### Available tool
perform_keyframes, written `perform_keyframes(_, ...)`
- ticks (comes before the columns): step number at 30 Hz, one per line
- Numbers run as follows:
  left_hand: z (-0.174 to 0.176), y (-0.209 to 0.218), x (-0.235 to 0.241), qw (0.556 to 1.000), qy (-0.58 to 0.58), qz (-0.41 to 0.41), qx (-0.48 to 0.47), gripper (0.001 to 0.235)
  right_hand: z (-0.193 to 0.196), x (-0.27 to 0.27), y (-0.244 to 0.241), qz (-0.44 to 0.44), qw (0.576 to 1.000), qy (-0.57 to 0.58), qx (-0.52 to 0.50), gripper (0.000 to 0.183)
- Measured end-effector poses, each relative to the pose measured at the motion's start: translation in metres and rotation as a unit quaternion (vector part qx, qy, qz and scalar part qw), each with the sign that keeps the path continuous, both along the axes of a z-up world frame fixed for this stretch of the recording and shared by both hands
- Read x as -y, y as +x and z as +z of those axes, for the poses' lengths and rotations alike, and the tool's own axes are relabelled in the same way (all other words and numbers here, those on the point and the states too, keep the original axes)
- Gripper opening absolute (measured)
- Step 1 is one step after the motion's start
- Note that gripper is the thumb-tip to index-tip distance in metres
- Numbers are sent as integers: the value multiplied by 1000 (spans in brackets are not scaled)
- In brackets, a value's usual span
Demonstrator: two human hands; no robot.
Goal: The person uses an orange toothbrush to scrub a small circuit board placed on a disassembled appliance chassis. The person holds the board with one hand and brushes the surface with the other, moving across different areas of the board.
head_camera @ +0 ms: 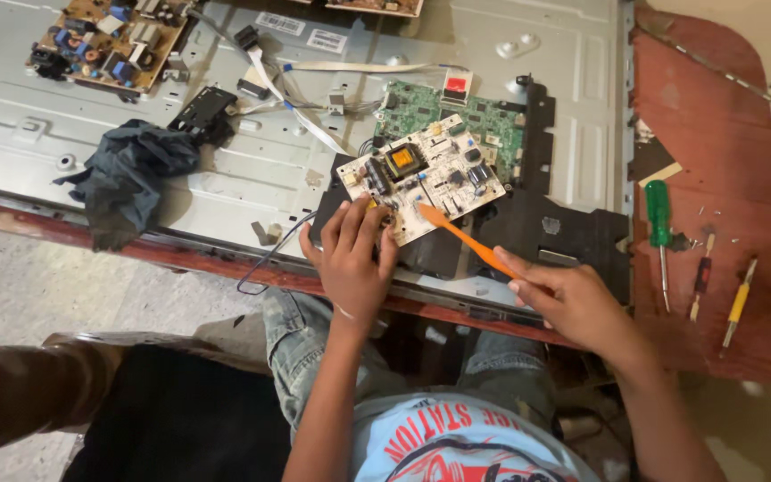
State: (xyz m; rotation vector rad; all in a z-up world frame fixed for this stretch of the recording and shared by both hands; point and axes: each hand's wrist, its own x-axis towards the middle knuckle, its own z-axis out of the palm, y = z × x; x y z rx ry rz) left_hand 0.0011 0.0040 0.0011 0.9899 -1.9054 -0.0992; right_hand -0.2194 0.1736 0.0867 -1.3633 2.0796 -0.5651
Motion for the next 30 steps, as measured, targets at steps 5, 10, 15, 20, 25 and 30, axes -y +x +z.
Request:
perform_keyframes(5, 5, -4, 2, 1000, 8, -11, 8, 26, 6, -2, -8, -47, 997, 44, 47, 49)
perform_keyframes(10, 2, -1, 2, 1000, 8, -5, 11, 25, -2, -2, 5, -70, 997, 37, 19, 48)
perform_keyframes(15, 6, -3, 3, 1000, 8, -2, 2, 28, 7, 3, 3, -74, 997, 29, 7, 48)
perform_keyframes(20, 2, -1, 2, 1000, 5, -4, 9, 25, 3, -2, 5, -74, 997, 33, 15, 50)
perform_keyframes(25, 1, 0, 2, 1000, 18, -6, 11, 26, -1, -1, 1, -47, 999, -5, 26, 48)
perform_keyframes(30, 2, 0, 1, 1000, 12, -8, 10, 26, 10, -4, 5, -74, 996, 42, -2, 47)
